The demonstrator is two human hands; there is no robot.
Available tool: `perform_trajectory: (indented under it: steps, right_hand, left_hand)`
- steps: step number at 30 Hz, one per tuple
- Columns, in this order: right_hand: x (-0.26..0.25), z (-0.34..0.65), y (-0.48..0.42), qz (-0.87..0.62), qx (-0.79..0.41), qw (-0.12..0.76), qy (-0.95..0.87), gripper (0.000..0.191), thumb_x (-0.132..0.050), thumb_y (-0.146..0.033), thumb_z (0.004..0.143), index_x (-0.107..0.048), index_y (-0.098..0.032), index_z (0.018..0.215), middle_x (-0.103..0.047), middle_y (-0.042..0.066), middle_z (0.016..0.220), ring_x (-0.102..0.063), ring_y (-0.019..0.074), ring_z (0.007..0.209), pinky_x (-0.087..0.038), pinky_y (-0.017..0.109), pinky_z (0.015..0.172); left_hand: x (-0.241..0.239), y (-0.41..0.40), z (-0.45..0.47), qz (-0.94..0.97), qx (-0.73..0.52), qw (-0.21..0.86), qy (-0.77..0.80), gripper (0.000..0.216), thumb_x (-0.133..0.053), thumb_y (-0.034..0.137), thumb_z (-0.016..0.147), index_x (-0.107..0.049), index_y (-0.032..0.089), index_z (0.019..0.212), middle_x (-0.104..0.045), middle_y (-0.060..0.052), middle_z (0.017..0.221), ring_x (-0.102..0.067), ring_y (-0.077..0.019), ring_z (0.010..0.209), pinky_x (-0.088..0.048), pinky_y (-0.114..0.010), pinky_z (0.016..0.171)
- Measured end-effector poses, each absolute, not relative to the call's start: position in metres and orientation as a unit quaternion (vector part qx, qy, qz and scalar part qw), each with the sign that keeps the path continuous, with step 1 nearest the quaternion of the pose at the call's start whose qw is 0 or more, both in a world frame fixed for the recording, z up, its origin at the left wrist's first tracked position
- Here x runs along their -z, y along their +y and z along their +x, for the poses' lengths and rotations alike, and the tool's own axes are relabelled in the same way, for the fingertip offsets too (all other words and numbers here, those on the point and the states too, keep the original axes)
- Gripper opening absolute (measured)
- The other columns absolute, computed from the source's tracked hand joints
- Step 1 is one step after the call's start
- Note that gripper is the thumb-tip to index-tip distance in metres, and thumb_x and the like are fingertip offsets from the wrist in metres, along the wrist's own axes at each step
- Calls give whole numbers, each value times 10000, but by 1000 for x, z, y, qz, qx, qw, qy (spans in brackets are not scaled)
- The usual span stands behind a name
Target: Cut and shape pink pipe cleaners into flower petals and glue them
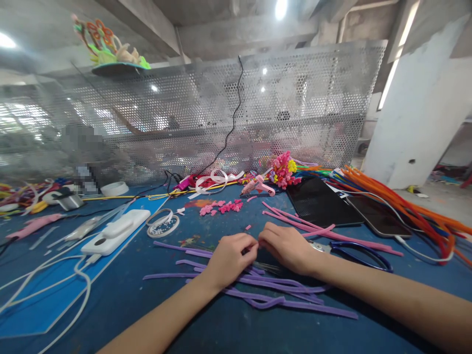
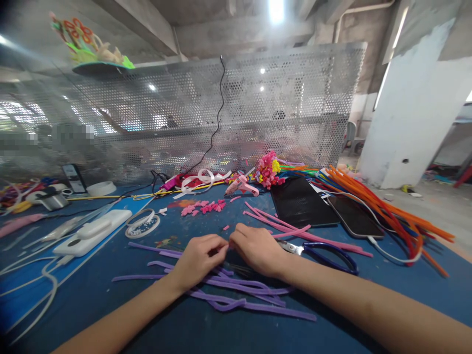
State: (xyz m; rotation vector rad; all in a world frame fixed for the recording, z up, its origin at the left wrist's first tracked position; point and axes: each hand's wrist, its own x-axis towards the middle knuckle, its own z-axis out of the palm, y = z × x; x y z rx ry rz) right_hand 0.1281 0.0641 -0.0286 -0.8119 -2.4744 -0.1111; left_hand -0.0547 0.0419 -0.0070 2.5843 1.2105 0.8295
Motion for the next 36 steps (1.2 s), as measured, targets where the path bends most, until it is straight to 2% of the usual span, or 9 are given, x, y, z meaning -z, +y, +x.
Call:
perform_trajectory:
  steps: [3,5,8,10,14,17,21,26,36]
  right_hand:
    - [26,127,63,-304,-51,272,-912,158,-340,-186,897,-491,-176,853,-521,24,803,-498,120,687,-377,221,611]
    - [25,128,62,-292,-88,276,-911,143,-344,-181,890,-481,-180,847,-517,22,808,-496,121,706,-383,224,636]
    - [23,132,62,-265,-114,285,-914,49,-420,-164,835,-462,-184,852,-502,18,804,-477,125,704,-380,228,641]
    - [24,135,62,-247,-126,300,-913,115,-473,-113,763,-448,-186,850,-493,15,805,-462,125,699,-376,224,631]
    - [27,137,65,-219,-147,330,-907,246,-457,-7,672,-446,-186,841,-485,15,803,-448,125,703,-372,217,620]
    - [31,136,67,-213,-151,350,-900,188,-469,-25,720,-473,-182,823,-490,15,784,-456,122,698,-371,216,612]
    - [35,134,70,-209,-145,391,-885,45,-525,-136,800,-524,-173,826,-505,21,773,-478,118,706,-380,214,618]
    - [36,133,70,-197,-141,406,-881,75,-552,-202,807,-554,-164,871,-526,38,784,-496,121,713,-403,217,626]
    - [35,133,70,-209,-119,404,-882,142,-534,-302,824,-556,-162,825,-542,40,760,-499,124,689,-399,224,602]
  left_hand:
    - [9,44,-60,913,-236,-73,325,215,-427,207,841,-626,167,770,-600,-30,640,-545,-133,607,-384,-224,582]
    - [10,44,-61,916,-230,-102,312,212,-421,209,851,-620,158,799,-604,-31,646,-549,-136,612,-389,-228,581]
    - [10,44,-60,909,-243,-57,333,196,-425,216,861,-608,158,824,-618,-26,688,-557,-130,646,-402,-227,607]
    - [8,42,-59,903,-255,-15,346,191,-428,234,866,-606,168,844,-633,-24,739,-565,-131,695,-411,-229,656]
    - [4,41,-59,887,-277,56,365,196,-432,278,871,-614,205,867,-651,-4,816,-575,-130,773,-409,-231,739]
    - [2,40,-58,875,-285,88,382,204,-439,297,866,-627,218,852,-654,7,815,-581,-127,777,-405,-225,752]
    - [1,41,-57,858,-298,110,403,214,-444,304,862,-639,220,838,-661,6,822,-586,-132,798,-403,-223,765]
    - [0,42,-57,853,-309,113,406,209,-460,298,852,-654,221,838,-674,3,819,-592,-135,789,-411,-223,755]
    - [-1,38,-54,847,-312,128,411,195,-481,274,841,-658,216,785,-683,14,811,-601,-124,772,-416,-214,742]
